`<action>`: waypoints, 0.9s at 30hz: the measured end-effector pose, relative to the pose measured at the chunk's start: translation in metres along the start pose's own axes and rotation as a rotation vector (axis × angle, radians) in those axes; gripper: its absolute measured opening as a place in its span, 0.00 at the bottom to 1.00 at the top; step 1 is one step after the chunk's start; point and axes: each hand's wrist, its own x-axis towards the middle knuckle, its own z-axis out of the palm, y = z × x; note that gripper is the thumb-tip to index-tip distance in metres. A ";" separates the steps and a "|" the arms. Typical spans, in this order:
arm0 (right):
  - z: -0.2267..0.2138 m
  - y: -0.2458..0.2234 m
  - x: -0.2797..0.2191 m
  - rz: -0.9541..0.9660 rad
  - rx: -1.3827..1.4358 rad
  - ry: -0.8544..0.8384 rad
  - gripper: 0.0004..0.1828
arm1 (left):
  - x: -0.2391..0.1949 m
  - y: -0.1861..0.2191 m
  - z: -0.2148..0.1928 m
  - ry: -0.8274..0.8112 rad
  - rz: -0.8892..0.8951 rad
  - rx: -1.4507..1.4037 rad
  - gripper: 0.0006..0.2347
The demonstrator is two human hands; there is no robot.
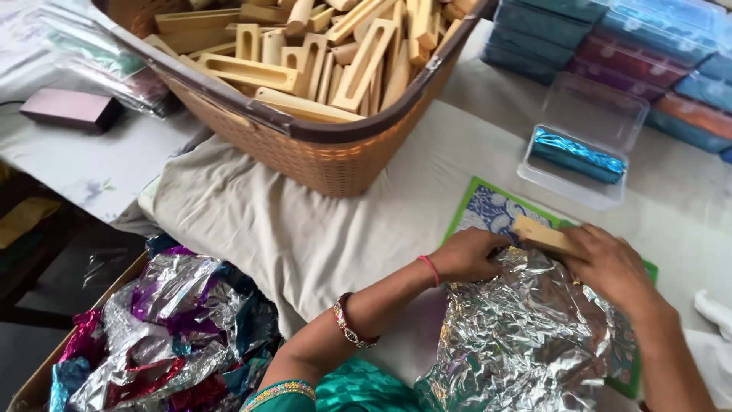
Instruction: The person wipes a wooden block with a cloth, picks a sheet of metallic foil from a basket, and wraps the foil around the block, pressing it closed. The wrapped block is placed into a plastic box alongside a blue foil-wrapped block, and the person then wipes additional bare wooden blocks with the cloth.
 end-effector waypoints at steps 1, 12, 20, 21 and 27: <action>0.003 0.013 -0.004 0.056 0.017 0.004 0.34 | 0.001 0.000 -0.001 0.004 -0.007 0.014 0.16; 0.121 0.310 -0.028 0.381 0.326 0.234 0.25 | 0.008 -0.014 -0.003 0.198 -0.045 -0.142 0.12; -0.024 0.058 -0.068 0.160 0.221 0.520 0.27 | 0.003 0.002 -0.022 0.204 -0.169 -0.406 0.09; -0.034 0.025 -0.074 0.181 0.221 0.522 0.27 | 0.004 0.002 -0.020 0.184 -0.163 -0.407 0.09; -0.098 -0.108 -0.097 -0.081 0.263 0.677 0.23 | 0.005 0.001 -0.023 0.243 -0.173 -0.283 0.14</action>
